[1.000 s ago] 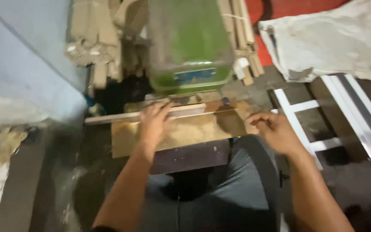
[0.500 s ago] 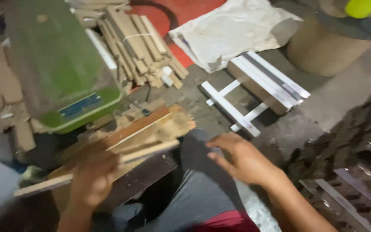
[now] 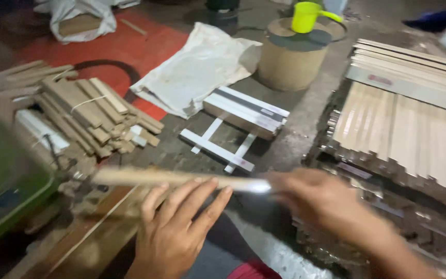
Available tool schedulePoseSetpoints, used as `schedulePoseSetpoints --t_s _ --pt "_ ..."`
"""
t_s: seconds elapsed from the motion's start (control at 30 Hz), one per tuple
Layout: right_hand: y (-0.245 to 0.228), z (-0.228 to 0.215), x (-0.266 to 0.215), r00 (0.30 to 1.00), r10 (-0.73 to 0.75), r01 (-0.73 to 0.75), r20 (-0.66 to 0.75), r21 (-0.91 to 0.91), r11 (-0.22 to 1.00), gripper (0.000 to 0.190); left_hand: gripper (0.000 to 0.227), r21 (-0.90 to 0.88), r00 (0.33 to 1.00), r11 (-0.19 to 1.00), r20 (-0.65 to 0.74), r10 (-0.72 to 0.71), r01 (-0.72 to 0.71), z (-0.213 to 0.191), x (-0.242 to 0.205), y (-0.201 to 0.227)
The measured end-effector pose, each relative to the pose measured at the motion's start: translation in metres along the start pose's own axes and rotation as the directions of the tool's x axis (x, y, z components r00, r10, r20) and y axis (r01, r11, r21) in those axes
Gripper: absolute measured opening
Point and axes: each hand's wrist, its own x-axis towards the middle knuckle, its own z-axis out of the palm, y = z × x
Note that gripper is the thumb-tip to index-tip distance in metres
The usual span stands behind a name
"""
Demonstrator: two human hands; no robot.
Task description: Positioning white strips under an industrial punch machine and stacking them after processing
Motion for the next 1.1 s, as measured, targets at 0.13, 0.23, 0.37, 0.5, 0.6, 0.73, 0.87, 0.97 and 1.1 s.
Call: schedulePoseSetpoints --t_s 0.13,0.23,0.37,0.5,0.6,0.73,0.87,0.97,1.1 --pt "0.054 -0.09 -0.055 0.929 0.369 -0.368 -0.025 0.046 0.929 0.046 0.025 -0.123 0.99 0.992 -0.143 -0.02 0.002 0.046 0.017 0.012" --pt "0.123 -0.128 -0.092 0.867 0.354 -0.421 -0.35 -0.135 0.897 0.025 0.03 -0.259 0.992 0.965 -0.107 -0.06 0.03 0.098 0.021 0.024" --pt "0.257 -0.167 -0.145 0.898 0.287 -0.413 -0.334 -0.411 0.813 0.027 0.03 -0.46 0.958 0.862 0.273 -0.09 0.212 0.196 -0.002 0.037" --pt "0.32 -0.173 -0.177 0.763 0.575 -0.645 -0.296 -0.399 0.651 0.033 0.032 -0.41 0.736 0.753 0.662 -0.143 0.515 0.292 -0.08 0.043" --pt "0.325 -0.178 -0.164 0.663 0.722 -0.704 -0.198 -0.494 0.51 0.039 0.03 -0.101 0.492 0.859 0.85 -0.188 0.502 0.291 -0.107 0.047" --pt "0.34 -0.18 -0.16 0.731 0.643 -0.647 -0.229 -0.532 0.546 0.029 0.038 -0.209 0.558 0.793 0.808 -0.19 0.572 0.293 -0.108 0.059" --pt "0.36 -0.176 -0.149 0.787 0.554 -0.584 -0.272 -0.618 0.526 0.025 0.033 -0.188 0.556 0.771 0.794 -0.245 0.609 0.287 -0.103 0.058" --pt "0.387 -0.165 -0.159 0.8 0.484 -0.581 -0.355 -0.662 0.474 0.032 0.033 -0.197 0.559 0.778 0.798 -0.226 0.597 0.287 -0.109 0.057" --pt "0.391 -0.164 -0.154 0.784 0.49 -0.57 -0.382 -0.756 0.322 0.038 0.033 -0.219 0.578 0.777 0.787 -0.217 0.59 0.282 -0.107 0.057"
